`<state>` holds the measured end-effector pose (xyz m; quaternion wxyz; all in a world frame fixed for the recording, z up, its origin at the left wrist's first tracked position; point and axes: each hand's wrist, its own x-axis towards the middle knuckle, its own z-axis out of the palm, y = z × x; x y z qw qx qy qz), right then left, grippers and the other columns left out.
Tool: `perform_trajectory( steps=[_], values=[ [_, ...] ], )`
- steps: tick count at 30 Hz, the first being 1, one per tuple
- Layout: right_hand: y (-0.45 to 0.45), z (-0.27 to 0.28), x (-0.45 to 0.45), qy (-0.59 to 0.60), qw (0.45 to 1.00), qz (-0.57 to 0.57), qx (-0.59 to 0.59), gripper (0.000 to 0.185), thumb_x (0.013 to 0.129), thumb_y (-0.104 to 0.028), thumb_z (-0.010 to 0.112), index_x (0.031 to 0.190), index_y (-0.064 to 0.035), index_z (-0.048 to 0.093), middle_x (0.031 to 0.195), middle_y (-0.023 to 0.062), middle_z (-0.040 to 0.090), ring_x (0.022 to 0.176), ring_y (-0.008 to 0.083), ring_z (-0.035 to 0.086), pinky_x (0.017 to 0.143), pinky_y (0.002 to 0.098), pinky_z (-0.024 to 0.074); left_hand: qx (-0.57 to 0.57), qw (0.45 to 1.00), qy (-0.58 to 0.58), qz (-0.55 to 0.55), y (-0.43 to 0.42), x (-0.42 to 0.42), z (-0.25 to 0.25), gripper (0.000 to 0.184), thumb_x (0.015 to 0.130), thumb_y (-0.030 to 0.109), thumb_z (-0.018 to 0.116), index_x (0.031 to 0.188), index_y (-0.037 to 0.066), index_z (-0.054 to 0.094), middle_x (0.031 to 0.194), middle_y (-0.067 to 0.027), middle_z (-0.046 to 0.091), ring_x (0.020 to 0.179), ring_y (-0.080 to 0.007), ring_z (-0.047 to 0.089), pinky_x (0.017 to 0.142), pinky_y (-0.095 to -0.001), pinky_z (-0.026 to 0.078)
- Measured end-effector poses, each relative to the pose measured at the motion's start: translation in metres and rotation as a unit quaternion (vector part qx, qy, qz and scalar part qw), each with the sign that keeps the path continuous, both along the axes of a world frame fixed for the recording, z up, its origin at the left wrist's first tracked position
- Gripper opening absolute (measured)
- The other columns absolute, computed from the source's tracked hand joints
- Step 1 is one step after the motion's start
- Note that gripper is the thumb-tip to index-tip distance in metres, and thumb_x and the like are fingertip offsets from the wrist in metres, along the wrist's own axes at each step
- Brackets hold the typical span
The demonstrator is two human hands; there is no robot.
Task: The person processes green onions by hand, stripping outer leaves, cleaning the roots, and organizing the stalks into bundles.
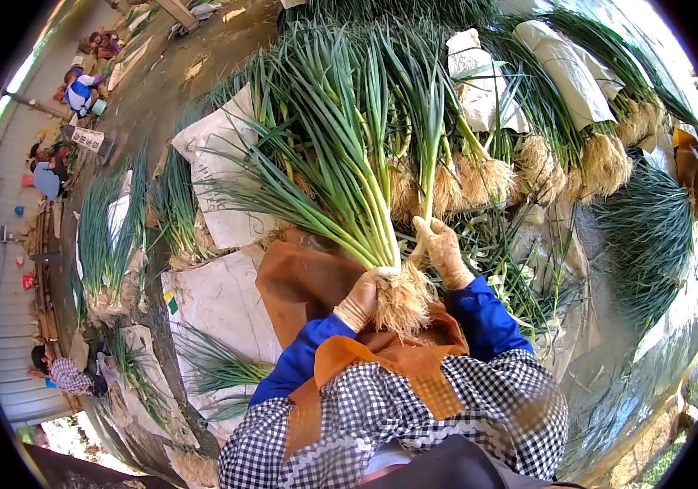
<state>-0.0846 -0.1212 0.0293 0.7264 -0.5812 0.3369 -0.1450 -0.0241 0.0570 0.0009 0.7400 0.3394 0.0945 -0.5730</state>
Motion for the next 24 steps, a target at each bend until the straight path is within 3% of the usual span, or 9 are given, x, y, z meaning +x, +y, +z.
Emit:
perform_trajectory(
  steps=[4, 9, 10, 12, 14, 16, 17, 22, 24],
  values=[
    [-0.001, 0.050, 0.005, 0.168, 0.834, 0.118, -0.512, 0.037, 0.080, -0.040, 0.061, 0.064, -0.0064, 0.057, 0.056, 0.0129, 0.054, 0.053, 0.0302, 0.055, 0.050, 0.0382, 0.0433, 0.030, 0.996, 0.056, -0.063, -0.013, -0.004, 0.022, 0.018, 0.076, 0.008, 0.056, 0.089, -0.004, 0.060, 0.083, -0.0077, 0.064, 0.077, -0.0170, 0.061, 0.075, -0.0280, 0.050],
    [0.000, 0.025, 0.005, 0.038, 0.840, 0.154, -0.519, 0.030, 0.087, -0.030, 0.053, 0.070, -0.0064, 0.061, 0.061, 0.0146, 0.057, 0.057, 0.0299, 0.057, 0.055, 0.0380, 0.0441, -0.018, 0.997, 0.048, -0.062, -0.002, -0.004, 0.009, 0.030, 0.074, 0.011, 0.056, 0.098, -0.007, 0.058, 0.087, -0.0121, 0.063, 0.079, -0.0210, 0.061, 0.076, -0.0313, 0.051],
    [0.008, 0.020, 0.002, -0.027, 0.957, 0.081, -0.276, 0.022, 0.087, -0.025, 0.056, 0.081, -0.0060, 0.066, 0.065, 0.0142, 0.060, 0.053, 0.0202, 0.055, 0.054, 0.0311, 0.0438, -0.027, 0.995, 0.064, -0.071, 0.000, -0.005, 0.009, 0.037, 0.073, 0.013, 0.057, 0.103, -0.008, 0.056, 0.090, -0.0145, 0.063, 0.081, -0.0235, 0.061, 0.077, -0.0336, 0.051],
    [0.004, -0.002, 0.005, -0.050, 0.998, 0.047, 0.017, 0.019, 0.087, -0.022, 0.058, 0.090, -0.0064, 0.067, 0.067, 0.0138, 0.061, 0.052, 0.0126, 0.051, 0.053, 0.0255, 0.0425, -0.056, 0.994, 0.047, -0.078, -0.007, -0.007, 0.036, 0.040, 0.074, 0.014, 0.057, 0.107, -0.007, 0.054, 0.091, -0.0137, 0.062, 0.079, -0.0226, 0.061, 0.076, -0.0339, 0.052],
    [0.005, 0.002, 0.007, -0.024, 0.997, 0.037, 0.063, 0.020, 0.085, -0.021, 0.059, 0.076, -0.0038, 0.065, 0.062, 0.0121, 0.059, 0.050, 0.0171, 0.052, 0.051, 0.0291, 0.0424, -0.051, 0.995, 0.031, -0.074, -0.008, -0.007, 0.042, 0.041, 0.075, 0.015, 0.056, 0.110, -0.007, 0.052, 0.091, -0.0137, 0.062, 0.079, -0.0225, 0.062, 0.075, -0.0346, 0.052],
    [0.008, 0.003, 0.008, 0.034, 0.849, 0.017, -0.527, 0.027, 0.081, -0.019, 0.060, 0.058, -0.0047, 0.056, 0.054, 0.0079, 0.053, 0.049, 0.0217, 0.051, 0.049, 0.0328, 0.0413, -0.059, 0.992, 0.059, -0.091, -0.007, -0.006, 0.014, 0.039, 0.077, 0.016, 0.055, 0.109, -0.007, 0.052, 0.091, -0.0139, 0.062, 0.078, -0.0233, 0.062, 0.074, -0.0352, 0.053],
    [0.006, 0.000, 0.013, -0.009, 0.790, -0.033, -0.612, 0.034, 0.078, -0.020, 0.061, 0.050, -0.0097, 0.045, 0.048, 0.0039, 0.045, 0.046, 0.0226, 0.047, 0.046, 0.0350, 0.0390, -0.039, 0.994, 0.075, -0.069, -0.009, -0.008, 0.008, 0.037, 0.077, 0.015, 0.054, 0.107, -0.006, 0.053, 0.090, -0.0139, 0.062, 0.077, -0.0235, 0.062, 0.073, -0.0351, 0.053],
    [0.015, 0.039, -0.033, -0.090, 0.698, 0.136, -0.697, 0.038, 0.078, -0.026, 0.062, 0.049, -0.0144, 0.042, 0.044, 0.0030, 0.035, 0.044, 0.0167, 0.043, 0.044, 0.0317, 0.0353, 0.006, 0.998, 0.063, -0.009, -0.011, -0.003, 0.017, 0.022, 0.080, 0.014, 0.053, 0.089, -0.004, 0.060, 0.079, -0.0101, 0.064, 0.068, -0.0187, 0.062, 0.068, -0.0297, 0.053],
    [0.017, 0.020, -0.072, -0.188, 0.733, 0.224, -0.614, 0.038, 0.081, -0.027, 0.058, 0.048, -0.0143, 0.043, 0.043, 0.0000, 0.036, 0.043, 0.0154, 0.040, 0.042, 0.0335, 0.0364, -0.016, 0.998, 0.066, 0.010, -0.013, 0.001, 0.010, 0.025, 0.081, 0.013, 0.051, 0.095, -0.005, 0.059, 0.082, -0.0100, 0.064, 0.071, -0.0182, 0.062, 0.069, -0.0305, 0.054]
  ],
)
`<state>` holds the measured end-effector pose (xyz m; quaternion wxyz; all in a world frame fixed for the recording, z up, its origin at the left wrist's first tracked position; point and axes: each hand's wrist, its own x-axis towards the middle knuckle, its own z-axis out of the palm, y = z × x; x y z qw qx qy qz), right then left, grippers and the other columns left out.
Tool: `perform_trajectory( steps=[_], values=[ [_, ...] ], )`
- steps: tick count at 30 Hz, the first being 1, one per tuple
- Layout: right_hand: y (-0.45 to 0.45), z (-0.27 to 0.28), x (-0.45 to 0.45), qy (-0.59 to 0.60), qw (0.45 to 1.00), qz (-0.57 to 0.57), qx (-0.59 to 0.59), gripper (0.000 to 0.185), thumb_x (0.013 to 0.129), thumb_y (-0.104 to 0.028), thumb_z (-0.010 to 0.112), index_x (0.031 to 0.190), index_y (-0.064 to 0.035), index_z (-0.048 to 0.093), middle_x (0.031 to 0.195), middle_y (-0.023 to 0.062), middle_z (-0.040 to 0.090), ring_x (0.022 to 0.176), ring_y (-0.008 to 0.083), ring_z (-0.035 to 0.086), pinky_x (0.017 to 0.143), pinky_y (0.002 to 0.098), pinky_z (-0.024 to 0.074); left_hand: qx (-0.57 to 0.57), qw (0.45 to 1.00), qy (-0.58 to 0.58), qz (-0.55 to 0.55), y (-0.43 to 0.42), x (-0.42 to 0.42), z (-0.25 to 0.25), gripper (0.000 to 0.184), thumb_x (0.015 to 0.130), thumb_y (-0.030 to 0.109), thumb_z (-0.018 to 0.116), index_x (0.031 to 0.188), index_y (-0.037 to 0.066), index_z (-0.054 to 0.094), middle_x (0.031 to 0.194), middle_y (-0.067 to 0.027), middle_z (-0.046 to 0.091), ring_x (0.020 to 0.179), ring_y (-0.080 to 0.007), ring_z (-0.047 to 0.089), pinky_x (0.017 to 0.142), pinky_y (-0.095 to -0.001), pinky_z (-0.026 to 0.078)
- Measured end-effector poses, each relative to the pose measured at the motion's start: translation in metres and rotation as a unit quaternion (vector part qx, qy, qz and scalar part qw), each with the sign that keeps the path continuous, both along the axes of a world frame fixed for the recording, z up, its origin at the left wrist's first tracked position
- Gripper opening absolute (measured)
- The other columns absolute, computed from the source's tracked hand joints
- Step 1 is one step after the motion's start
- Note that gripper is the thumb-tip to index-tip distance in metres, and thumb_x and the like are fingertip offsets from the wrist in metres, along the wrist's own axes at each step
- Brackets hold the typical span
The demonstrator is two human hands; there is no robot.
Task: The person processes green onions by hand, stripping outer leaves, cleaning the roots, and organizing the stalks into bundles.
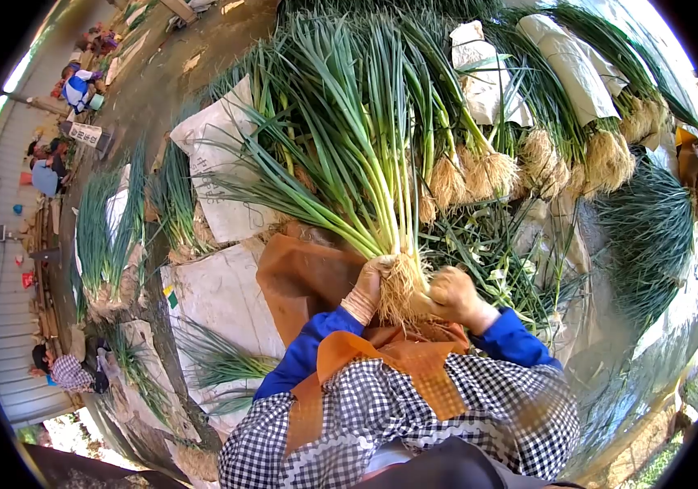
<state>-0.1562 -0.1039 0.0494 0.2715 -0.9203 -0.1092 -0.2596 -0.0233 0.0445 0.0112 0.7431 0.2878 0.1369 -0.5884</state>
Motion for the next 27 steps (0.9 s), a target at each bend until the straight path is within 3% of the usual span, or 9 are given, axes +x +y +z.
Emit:
perform_trajectory(
  steps=[2, 4, 6, 9, 12, 14, 15, 18, 27],
  values=[
    [-0.033, -0.038, -0.049, 0.340, 0.924, -0.127, -0.123, 0.015, 0.085, -0.025, 0.049, 0.096, -0.0158, 0.051, 0.049, -0.0025, 0.045, 0.045, 0.0142, 0.046, 0.041, 0.0319, 0.0393, 0.014, 1.000, 0.004, 0.018, -0.002, 0.003, 0.014, 0.027, 0.080, 0.011, 0.050, 0.100, -0.006, 0.058, 0.086, -0.0118, 0.064, 0.074, -0.0198, 0.063, 0.070, -0.0322, 0.055],
    [-0.075, -0.055, -0.081, 0.606, 0.712, -0.193, -0.296, 0.053, 0.088, -0.027, 0.043, 0.139, -0.0202, 0.030, 0.060, -0.0023, 0.060, 0.053, 0.0131, 0.059, 0.045, 0.0312, 0.0464, -0.058, 0.996, 0.056, -0.022, 0.003, 0.009, 0.005, 0.033, 0.077, 0.014, 0.051, 0.102, -0.007, 0.057, 0.089, -0.0144, 0.064, 0.075, -0.0232, 0.063, 0.070, -0.0341, 0.055],
    [-0.096, -0.090, -0.093, 0.769, 0.584, -0.124, -0.229, 0.046, 0.080, -0.041, 0.057, 0.119, -0.0169, 0.057, 0.095, 0.0077, 0.066, 0.087, 0.0233, 0.064, 0.074, 0.0410, 0.0494, -0.060, 0.996, 0.046, -0.042, 0.005, 0.011, 0.009, 0.036, 0.076, 0.017, 0.051, 0.103, -0.007, 0.055, 0.087, -0.0146, 0.063, 0.073, -0.0238, 0.063, 0.068, -0.0340, 0.055],
    [-0.056, -0.039, -0.009, 0.219, 0.947, -0.189, 0.137, 0.033, 0.091, -0.025, 0.049, 0.114, -0.0031, 0.054, 0.107, 0.0141, 0.060, 0.098, 0.0284, 0.058, 0.083, 0.0326, 0.0476, -0.098, 0.992, 0.038, -0.075, 0.009, 0.014, 0.014, 0.047, 0.074, 0.018, 0.056, 0.114, -0.005, 0.048, 0.090, -0.0135, 0.059, 0.072, -0.0209, 0.058, 0.064, -0.0306, 0.051],
    [-0.026, -0.016, 0.063, 0.245, 0.814, -0.008, 0.526, 0.035, 0.094, -0.021, 0.044, 0.124, -0.0026, 0.046, 0.119, 0.0133, 0.053, 0.110, 0.0201, 0.050, 0.095, 0.0328, 0.0390, -0.125, 0.989, 0.040, -0.064, 0.010, 0.014, 0.022, 0.050, 0.073, 0.020, 0.059, 0.115, -0.005, 0.047, 0.089, -0.0137, 0.059, 0.070, -0.0199, 0.057, 0.062, -0.0301, 0.050],
    [-0.011, -0.031, 0.072, 0.045, 0.995, -0.041, 0.082, 0.035, 0.090, -0.027, 0.053, 0.114, -0.0020, 0.054, 0.108, 0.0154, 0.059, 0.099, 0.0217, 0.055, 0.087, 0.0317, 0.0441, -0.058, 0.995, -0.014, -0.085, 0.017, 0.018, 0.024, 0.054, 0.071, 0.024, 0.061, 0.114, -0.005, 0.047, 0.090, -0.0141, 0.059, 0.071, -0.0192, 0.058, 0.064, -0.0305, 0.051],
    [-0.001, -0.031, 0.081, 0.173, 0.887, -0.121, 0.411, 0.028, 0.085, -0.031, 0.060, 0.088, -0.0030, 0.063, 0.078, 0.0111, 0.063, 0.073, 0.0215, 0.059, 0.069, 0.0327, 0.0494, -0.079, 0.994, -0.004, -0.077, 0.018, 0.017, 0.032, 0.052, 0.072, 0.024, 0.061, 0.113, -0.006, 0.048, 0.089, -0.0143, 0.059, 0.071, -0.0191, 0.058, 0.065, -0.0305, 0.051],
    [-0.027, 0.006, 0.071, 0.110, 0.952, -0.260, 0.117, 0.040, 0.081, -0.027, 0.065, 0.054, -0.0063, 0.043, 0.046, 0.0073, 0.041, 0.038, 0.0186, 0.041, 0.040, 0.0333, 0.0370, -0.101, 0.993, 0.034, -0.058, 0.020, 0.016, 0.045, 0.044, 0.075, 0.020, 0.056, 0.109, -0.006, 0.050, 0.089, -0.0141, 0.060, 0.072, -0.0190, 0.059, 0.068, -0.0305, 0.052],
    [-0.017, 0.025, 0.058, 0.149, 0.980, -0.002, 0.135, 0.016, 0.075, -0.015, 0.065, 0.089, -0.0078, 0.062, 0.070, 0.0103, 0.060, 0.065, 0.0271, 0.060, 0.058, 0.0351, 0.0478, -0.024, 0.996, 0.050, -0.069, 0.014, 0.013, 0.035, 0.028, 0.075, 0.014, 0.051, 0.096, -0.006, 0.056, 0.083, -0.0152, 0.062, 0.072, -0.0245, 0.062, 0.068, -0.0353, 0.054]
  ],
)
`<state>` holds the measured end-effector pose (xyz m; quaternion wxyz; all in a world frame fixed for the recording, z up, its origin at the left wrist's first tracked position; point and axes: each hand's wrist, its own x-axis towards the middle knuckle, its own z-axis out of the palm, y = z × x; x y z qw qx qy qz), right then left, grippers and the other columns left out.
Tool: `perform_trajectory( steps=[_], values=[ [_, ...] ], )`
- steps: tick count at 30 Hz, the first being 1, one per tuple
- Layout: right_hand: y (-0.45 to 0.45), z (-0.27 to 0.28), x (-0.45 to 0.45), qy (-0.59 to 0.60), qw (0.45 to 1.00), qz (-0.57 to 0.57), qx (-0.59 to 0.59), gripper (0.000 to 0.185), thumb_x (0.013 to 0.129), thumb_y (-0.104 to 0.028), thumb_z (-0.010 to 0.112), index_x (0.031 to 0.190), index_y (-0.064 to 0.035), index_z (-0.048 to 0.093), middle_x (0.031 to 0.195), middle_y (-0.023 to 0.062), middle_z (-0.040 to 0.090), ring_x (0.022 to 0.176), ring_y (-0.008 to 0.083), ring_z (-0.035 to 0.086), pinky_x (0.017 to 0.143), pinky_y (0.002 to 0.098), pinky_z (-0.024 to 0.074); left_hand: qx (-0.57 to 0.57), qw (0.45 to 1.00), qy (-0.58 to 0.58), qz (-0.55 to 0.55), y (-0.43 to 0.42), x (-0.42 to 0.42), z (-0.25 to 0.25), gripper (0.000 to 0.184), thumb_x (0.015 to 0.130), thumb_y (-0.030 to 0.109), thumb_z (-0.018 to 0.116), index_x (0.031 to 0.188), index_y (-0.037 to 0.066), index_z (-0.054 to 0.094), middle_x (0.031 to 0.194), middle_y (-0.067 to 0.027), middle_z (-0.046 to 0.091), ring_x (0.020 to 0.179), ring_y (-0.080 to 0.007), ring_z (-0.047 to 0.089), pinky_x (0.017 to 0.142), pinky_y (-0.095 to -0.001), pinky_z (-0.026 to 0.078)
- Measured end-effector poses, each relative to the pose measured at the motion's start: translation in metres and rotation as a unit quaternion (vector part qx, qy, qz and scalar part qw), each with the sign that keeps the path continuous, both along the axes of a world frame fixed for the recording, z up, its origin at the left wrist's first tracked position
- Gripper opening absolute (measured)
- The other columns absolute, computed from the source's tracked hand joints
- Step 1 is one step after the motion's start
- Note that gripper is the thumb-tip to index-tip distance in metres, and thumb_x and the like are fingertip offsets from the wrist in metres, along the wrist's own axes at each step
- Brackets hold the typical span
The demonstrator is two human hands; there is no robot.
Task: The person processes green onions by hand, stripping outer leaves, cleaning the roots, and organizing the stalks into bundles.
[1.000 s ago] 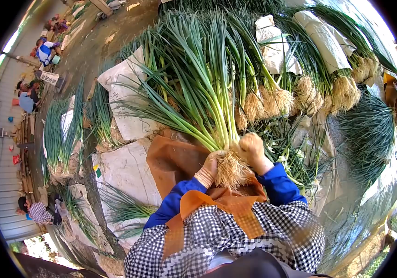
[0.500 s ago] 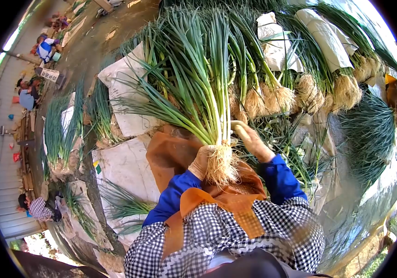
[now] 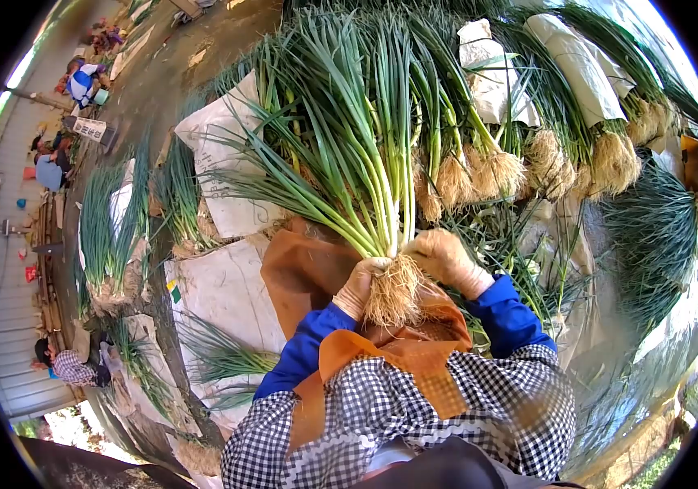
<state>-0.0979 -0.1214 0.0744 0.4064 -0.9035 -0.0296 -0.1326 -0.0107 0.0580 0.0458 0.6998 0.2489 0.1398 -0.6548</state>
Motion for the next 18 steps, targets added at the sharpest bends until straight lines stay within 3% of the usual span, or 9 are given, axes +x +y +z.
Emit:
perform_trajectory(
  steps=[3, 5, 7, 10, 11, 13, 15, 17, 18],
  values=[
    [-0.006, 0.003, -0.017, 0.105, 0.990, 0.065, 0.076, 0.007, 0.079, -0.012, 0.057, 0.080, -0.0062, 0.060, 0.072, 0.0135, 0.060, 0.068, 0.0299, 0.060, 0.062, 0.0362, 0.0485, -0.022, 0.999, 0.037, 0.001, 0.002, 0.000, 0.004, 0.035, 0.076, 0.016, 0.049, 0.101, -0.008, 0.054, 0.086, -0.0168, 0.063, 0.074, -0.0261, 0.062, 0.070, -0.0361, 0.053],
    [-0.029, -0.035, -0.015, 0.144, 0.977, 0.023, -0.157, 0.012, 0.081, -0.016, 0.057, 0.084, -0.0052, 0.060, 0.075, 0.0152, 0.060, 0.071, 0.0287, 0.061, 0.065, 0.0346, 0.0490, -0.013, 1.000, -0.008, 0.006, -0.003, -0.002, 0.015, 0.038, 0.076, 0.017, 0.049, 0.104, -0.009, 0.053, 0.087, -0.0167, 0.063, 0.076, -0.0255, 0.062, 0.072, -0.0360, 0.053],
    [-0.032, -0.029, -0.014, 0.206, 0.927, -0.129, 0.285, 0.028, 0.088, -0.026, 0.054, 0.098, -0.0001, 0.058, 0.086, 0.0108, 0.063, 0.078, 0.0185, 0.060, 0.070, 0.0294, 0.0483, 0.004, 1.000, -0.025, -0.004, -0.006, -0.002, 0.010, 0.035, 0.075, 0.014, 0.051, 0.102, -0.008, 0.055, 0.087, -0.0158, 0.063, 0.076, -0.0250, 0.062, 0.072, -0.0350, 0.053],
    [0.008, -0.064, 0.012, 0.151, 0.844, -0.096, 0.505, 0.026, 0.086, -0.021, 0.059, 0.101, 0.0005, 0.057, 0.083, 0.0081, 0.061, 0.072, 0.0186, 0.057, 0.067, 0.0315, 0.0470, 0.062, 0.995, -0.077, -0.024, -0.004, 0.003, -0.023, 0.028, 0.072, 0.008, 0.054, 0.096, -0.006, 0.059, 0.086, -0.0133, 0.064, 0.076, -0.0240, 0.062, 0.075, -0.0325, 0.052],
    [0.017, -0.061, 0.018, 0.039, 0.965, -0.126, 0.227, 0.020, 0.082, -0.015, 0.061, 0.095, -0.0001, 0.058, 0.077, 0.0088, 0.058, 0.067, 0.0234, 0.055, 0.065, 0.0322, 0.0461, 0.071, 0.994, -0.082, -0.018, -0.002, 0.003, -0.016, 0.029, 0.071, 0.007, 0.055, 0.095, -0.006, 0.059, 0.086, -0.0135, 0.064, 0.077, -0.0236, 0.062, 0.075, -0.0334, 0.051],
    [0.022, -0.036, 0.021, 0.060, 0.972, -0.216, 0.063, 0.014, 0.080, -0.013, 0.060, 0.086, -0.0005, 0.057, 0.072, 0.0096, 0.054, 0.065, 0.0265, 0.054, 0.063, 0.0323, 0.0453, 0.015, 0.997, -0.066, -0.028, -0.002, 0.006, -0.009, 0.023, 0.076, 0.011, 0.057, 0.092, -0.004, 0.062, 0.084, -0.0089, 0.065, 0.075, -0.0186, 0.062, 0.074, -0.0291, 0.051],
    [0.027, -0.051, 0.023, 0.052, 0.967, -0.232, 0.091, 0.015, 0.084, -0.016, 0.059, 0.082, -0.0019, 0.055, 0.072, 0.0077, 0.055, 0.065, 0.0218, 0.054, 0.061, 0.0322, 0.0455, 0.029, 0.997, -0.065, 0.001, -0.004, 0.001, 0.000, 0.022, 0.075, 0.010, 0.057, 0.092, -0.003, 0.062, 0.083, -0.0086, 0.065, 0.074, -0.0186, 0.062, 0.073, -0.0293, 0.051],
    [0.029, -0.060, 0.021, 0.100, 0.807, -0.235, 0.532, 0.019, 0.087, -0.022, 0.056, 0.084, -0.0036, 0.054, 0.074, 0.0050, 0.056, 0.067, 0.0178, 0.054, 0.060, 0.0313, 0.0450, 0.046, 0.997, -0.063, 0.027, 0.000, -0.002, -0.001, 0.022, 0.074, 0.009, 0.056, 0.092, -0.003, 0.062, 0.081, -0.0082, 0.064, 0.073, -0.0186, 0.061, 0.072, -0.0295, 0.051],
    [0.020, -0.063, 0.022, 0.072, 0.735, -0.278, 0.614, 0.016, 0.090, -0.023, 0.052, 0.089, -0.0070, 0.054, 0.076, 0.0037, 0.056, 0.062, 0.0127, 0.052, 0.055, 0.0249, 0.0444, 0.003, 0.997, -0.067, 0.039, 0.005, 0.001, -0.014, 0.027, 0.071, 0.008, 0.056, 0.097, -0.002, 0.059, 0.087, -0.0098, 0.063, 0.077, -0.0208, 0.061, 0.075, -0.0318, 0.051]
  ],
)
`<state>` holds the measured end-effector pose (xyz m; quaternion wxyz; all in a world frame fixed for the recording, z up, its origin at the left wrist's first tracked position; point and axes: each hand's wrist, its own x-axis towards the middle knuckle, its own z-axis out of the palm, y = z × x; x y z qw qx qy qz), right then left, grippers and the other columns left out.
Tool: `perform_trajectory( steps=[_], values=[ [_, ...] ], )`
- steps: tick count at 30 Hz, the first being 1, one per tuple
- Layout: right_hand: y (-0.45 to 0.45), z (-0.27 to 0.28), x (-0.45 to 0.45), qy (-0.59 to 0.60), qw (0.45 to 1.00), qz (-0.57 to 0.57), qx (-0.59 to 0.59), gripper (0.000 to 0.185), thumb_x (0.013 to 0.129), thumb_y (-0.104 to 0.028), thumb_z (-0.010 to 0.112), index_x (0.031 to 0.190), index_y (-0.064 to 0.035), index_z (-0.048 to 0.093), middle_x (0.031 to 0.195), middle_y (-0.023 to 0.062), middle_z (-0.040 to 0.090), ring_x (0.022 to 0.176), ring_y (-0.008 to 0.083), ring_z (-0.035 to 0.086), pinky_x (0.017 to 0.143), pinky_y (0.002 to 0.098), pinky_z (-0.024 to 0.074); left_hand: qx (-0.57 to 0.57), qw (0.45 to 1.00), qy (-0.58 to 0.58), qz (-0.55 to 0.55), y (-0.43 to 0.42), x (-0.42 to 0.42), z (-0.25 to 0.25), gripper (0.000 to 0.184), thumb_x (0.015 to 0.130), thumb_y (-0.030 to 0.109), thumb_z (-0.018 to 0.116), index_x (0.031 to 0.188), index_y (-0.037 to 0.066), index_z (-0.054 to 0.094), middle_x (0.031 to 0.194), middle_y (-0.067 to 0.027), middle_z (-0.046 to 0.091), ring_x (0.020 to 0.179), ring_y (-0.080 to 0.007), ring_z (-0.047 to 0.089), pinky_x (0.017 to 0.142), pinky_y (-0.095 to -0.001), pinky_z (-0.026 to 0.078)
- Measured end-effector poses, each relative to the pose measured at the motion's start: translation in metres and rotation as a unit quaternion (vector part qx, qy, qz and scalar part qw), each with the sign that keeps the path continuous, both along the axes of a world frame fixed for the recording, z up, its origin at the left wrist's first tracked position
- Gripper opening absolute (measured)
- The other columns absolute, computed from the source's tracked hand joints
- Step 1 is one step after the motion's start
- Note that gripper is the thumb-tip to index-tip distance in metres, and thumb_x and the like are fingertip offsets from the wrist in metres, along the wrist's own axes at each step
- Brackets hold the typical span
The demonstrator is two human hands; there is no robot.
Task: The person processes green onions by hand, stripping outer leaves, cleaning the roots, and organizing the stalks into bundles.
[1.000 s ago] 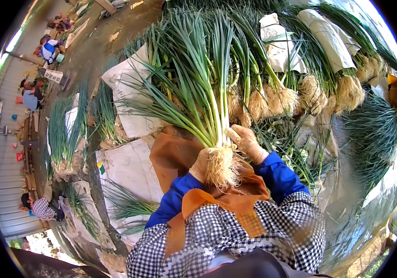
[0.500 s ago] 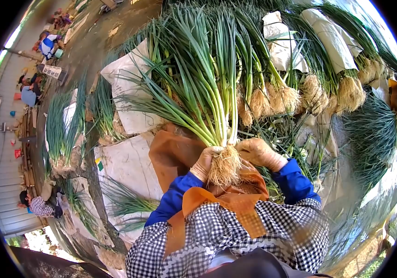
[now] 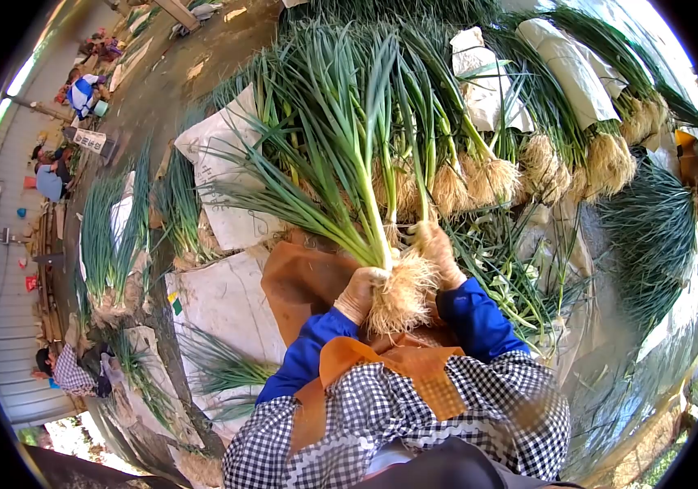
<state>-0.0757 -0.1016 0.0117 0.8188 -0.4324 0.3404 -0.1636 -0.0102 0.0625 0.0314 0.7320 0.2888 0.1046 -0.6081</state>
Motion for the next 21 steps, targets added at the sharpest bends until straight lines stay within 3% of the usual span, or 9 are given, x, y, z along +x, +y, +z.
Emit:
perform_trajectory(
  steps=[3, 4, 5, 6, 10, 12, 15, 19, 21],
  values=[
    [-0.039, -0.015, 0.000, 0.002, 0.999, -0.048, 0.018, 0.019, 0.090, -0.025, 0.052, 0.088, -0.0061, 0.054, 0.078, 0.0016, 0.055, 0.067, 0.0112, 0.049, 0.058, 0.0250, 0.0413, -0.088, 0.996, -0.013, 0.020, 0.003, 0.007, -0.017, 0.041, 0.066, 0.006, 0.057, 0.106, 0.000, 0.053, 0.099, -0.0128, 0.060, 0.087, -0.0250, 0.059, 0.081, -0.0362, 0.050],
    [-0.029, -0.011, 0.003, -0.015, 0.945, 0.091, -0.314, 0.019, 0.089, -0.026, 0.052, 0.087, -0.0069, 0.054, 0.078, 0.0056, 0.055, 0.069, 0.0154, 0.052, 0.058, 0.0276, 0.0430, -0.045, 0.999, -0.024, 0.013, 0.001, 0.009, -0.012, 0.040, 0.066, 0.006, 0.057, 0.106, 0.001, 0.054, 0.101, -0.0126, 0.059, 0.089, -0.0253, 0.059, 0.081, -0.0371, 0.050],
    [-0.018, -0.002, 0.007, -0.038, 0.783, 0.093, -0.614, 0.019, 0.088, -0.027, 0.053, 0.086, -0.0077, 0.054, 0.078, 0.0097, 0.056, 0.070, 0.0197, 0.056, 0.058, 0.0303, 0.0448, 0.002, 1.000, -0.027, 0.008, 0.006, 0.002, -0.010, 0.039, 0.067, 0.006, 0.057, 0.105, 0.002, 0.054, 0.102, -0.0124, 0.058, 0.091, -0.0257, 0.058, 0.081, -0.0380, 0.050],
    [-0.013, 0.009, 0.012, 0.050, 0.787, 0.154, -0.596, 0.023, 0.087, -0.030, 0.053, 0.087, -0.0077, 0.056, 0.078, 0.0114, 0.057, 0.072, 0.0228, 0.057, 0.061, 0.0326, 0.0462, -0.025, 0.999, -0.018, -0.035, 0.015, 0.006, -0.052, 0.040, 0.067, 0.007, 0.057, 0.106, 0.002, 0.053, 0.104, -0.0123, 0.058, 0.091, -0.0257, 0.058, 0.081, -0.0376, 0.050],
    [-0.051, 0.033, 0.067, 0.277, 0.824, 0.182, -0.460, 0.047, 0.085, -0.050, 0.051, 0.099, -0.0065, 0.060, 0.086, 0.0169, 0.064, 0.084, 0.0284, 0.063, 0.074, 0.0357, 0.0487, -0.109, 0.993, 0.008, 0.033, -0.004, 0.000, 0.032, 0.047, 0.072, 0.013, 0.053, 0.116, -0.003, 0.049, 0.099, -0.0138, 0.058, 0.085, -0.0255, 0.059, 0.081, -0.0359, 0.049],
    [-0.058, -0.033, 0.099, 0.243, 0.743, 0.220, -0.583, 0.051, 0.083, -0.051, 0.053, 0.101, -0.0045, 0.060, 0.090, 0.0191, 0.064, 0.087, 0.0308, 0.062, 0.077, 0.0376, 0.0480, -0.146, 0.987, 0.054, 0.031, 0.002, 0.013, 0.039, 0.059, 0.071, 0.012, 0.054, 0.127, -0.001, 0.040, 0.096, -0.0120, 0.056, 0.082, -0.0245, 0.058, 0.078, -0.0373, 0.050],
    [-0.055, -0.053, 0.103, 0.163, 0.855, 0.083, -0.485, 0.046, 0.083, -0.048, 0.054, 0.098, -0.0055, 0.062, 0.083, 0.0187, 0.064, 0.082, 0.0335, 0.062, 0.072, 0.0390, 0.0487, -0.173, 0.980, -0.078, 0.066, 0.008, 0.031, 0.047, 0.063, 0.072, 0.013, 0.054, 0.132, 0.005, 0.036, 0.102, -0.0119, 0.056, 0.089, -0.0246, 0.056, 0.081, -0.0400, 0.049],
    [-0.027, 0.011, 0.050, 0.191, 0.751, 0.068, -0.628, 0.033, 0.086, -0.041, 0.052, 0.072, -0.0126, 0.061, 0.055, 0.0075, 0.057, 0.048, 0.0251, 0.057, 0.041, 0.0335, 0.0415, -0.053, 0.990, -0.081, 0.107, 0.002, 0.020, 0.043, 0.060, 0.073, 0.011, 0.053, 0.128, -0.002, 0.038, 0.129, -0.0151, 0.047, 0.104, -0.0269, 0.054, 0.092, -0.0379, 0.045],
    [-0.006, 0.028, 0.040, 0.242, 0.654, 0.124, -0.706, 0.034, 0.086, -0.036, 0.053, 0.062, -0.0134, 0.054, 0.050, 0.0059, 0.053, 0.044, 0.0241, 0.055, 0.039, 0.0340, 0.0392, 0.018, 0.985, -0.159, 0.062, -0.007, 0.002, 0.009, 0.048, 0.073, 0.008, 0.052, 0.119, -0.006, 0.048, 0.107, -0.0136, 0.059, 0.092, -0.0201, 0.058, 0.086, -0.0292, 0.046]
  ],
)
